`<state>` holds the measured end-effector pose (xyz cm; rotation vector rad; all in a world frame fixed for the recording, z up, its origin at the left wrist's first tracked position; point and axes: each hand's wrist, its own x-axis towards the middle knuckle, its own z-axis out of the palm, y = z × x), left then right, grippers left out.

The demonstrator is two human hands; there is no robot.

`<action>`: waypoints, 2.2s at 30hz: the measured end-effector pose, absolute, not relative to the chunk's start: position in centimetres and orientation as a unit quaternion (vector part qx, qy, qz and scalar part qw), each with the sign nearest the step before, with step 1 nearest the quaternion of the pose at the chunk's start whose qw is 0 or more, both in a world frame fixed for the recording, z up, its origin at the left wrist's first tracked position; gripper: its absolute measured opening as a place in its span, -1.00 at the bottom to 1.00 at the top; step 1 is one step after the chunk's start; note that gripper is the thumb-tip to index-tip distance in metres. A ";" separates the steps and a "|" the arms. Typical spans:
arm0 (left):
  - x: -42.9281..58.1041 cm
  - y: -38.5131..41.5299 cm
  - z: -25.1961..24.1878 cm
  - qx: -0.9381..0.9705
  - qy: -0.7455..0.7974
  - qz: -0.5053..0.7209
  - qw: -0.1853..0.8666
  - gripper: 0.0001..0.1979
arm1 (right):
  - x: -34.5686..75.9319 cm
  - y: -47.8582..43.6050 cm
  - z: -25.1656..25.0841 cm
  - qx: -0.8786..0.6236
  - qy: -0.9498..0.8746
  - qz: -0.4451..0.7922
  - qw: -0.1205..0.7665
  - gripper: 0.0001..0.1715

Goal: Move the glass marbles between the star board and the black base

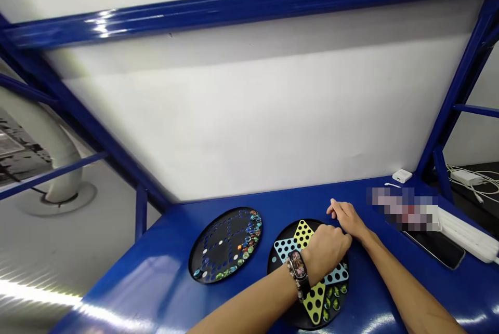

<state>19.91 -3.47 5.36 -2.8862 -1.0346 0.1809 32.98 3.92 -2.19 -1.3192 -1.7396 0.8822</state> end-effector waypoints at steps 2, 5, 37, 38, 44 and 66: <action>19.7 -3.4 5.1 -0.942 -0.330 0.042 0.050 -0.89 | 33.0 3.9 -2.2 -0.521 -0.681 0.345 0.381 -0.27; 19.5 -3.3 5.3 -0.946 -0.314 0.043 0.059 -0.89 | 33.1 3.7 -2.1 -0.524 -0.678 0.342 0.385 -0.26; -3.9 -0.5 6.0 -0.696 -0.696 -0.094 -0.146 -0.71 | 32.8 3.8 -2.4 -0.527 -0.678 0.345 0.379 -0.26; -4.1 -0.7 5.9 -0.697 -0.693 -0.094 -0.157 -0.68 | 32.8 3.8 -2.4 -0.528 -0.677 0.344 0.381 -0.26; -0.8 -1.4 7.6 -0.713 -0.678 -0.121 -0.136 -0.65 | 32.7 3.8 -2.2 -0.533 -0.676 0.337 0.380 -0.24; 17.3 -2.8 6.4 -0.896 -0.420 0.081 -0.121 -0.85 | 33.1 3.9 -2.2 -0.521 -0.686 0.337 0.380 -0.27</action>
